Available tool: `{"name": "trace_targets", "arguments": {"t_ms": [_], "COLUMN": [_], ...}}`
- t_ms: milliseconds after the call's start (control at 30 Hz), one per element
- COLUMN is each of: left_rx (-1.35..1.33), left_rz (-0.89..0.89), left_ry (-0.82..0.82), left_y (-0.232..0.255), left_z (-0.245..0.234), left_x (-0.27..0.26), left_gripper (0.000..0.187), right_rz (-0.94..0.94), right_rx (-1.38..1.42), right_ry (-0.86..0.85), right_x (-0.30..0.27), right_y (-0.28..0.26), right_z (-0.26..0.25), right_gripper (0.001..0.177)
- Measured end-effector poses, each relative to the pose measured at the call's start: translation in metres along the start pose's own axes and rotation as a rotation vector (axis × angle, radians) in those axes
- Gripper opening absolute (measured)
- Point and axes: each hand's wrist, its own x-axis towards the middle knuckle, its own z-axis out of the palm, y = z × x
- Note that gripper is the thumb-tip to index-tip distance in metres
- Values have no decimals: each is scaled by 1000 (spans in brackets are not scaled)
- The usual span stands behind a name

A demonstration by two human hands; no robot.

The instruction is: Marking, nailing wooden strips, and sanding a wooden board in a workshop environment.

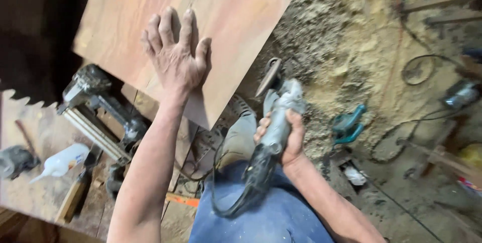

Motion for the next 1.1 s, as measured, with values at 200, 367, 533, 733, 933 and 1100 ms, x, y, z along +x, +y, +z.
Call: {"name": "trace_targets", "arguments": {"t_ms": [200, 367, 533, 733, 933, 1100], "left_rx": [107, 137, 115, 64, 26, 26], "left_rz": [-71, -110, -54, -23, 19, 52], "left_ry": [-109, -206, -46, -26, 74, 108], "left_y": [-4, 1, -5, -7, -8, -7], "left_z": [8, 1, 9, 11, 12, 8], "left_x": [2, 3, -2, -1, -3, -1], "left_gripper": [70, 72, 65, 66, 63, 62], "right_rz": [257, 452, 513, 555, 457, 347], "right_rx": [105, 308, 396, 454, 375, 310], "right_ry": [179, 301, 232, 191, 157, 136], "right_x": [-24, -37, -38, -30, -19, 0], "right_y": [68, 94, 111, 107, 78, 38], "right_z": [-4, 2, 6, 8, 20, 38], "right_gripper": [47, 46, 49, 48, 45, 44]}}
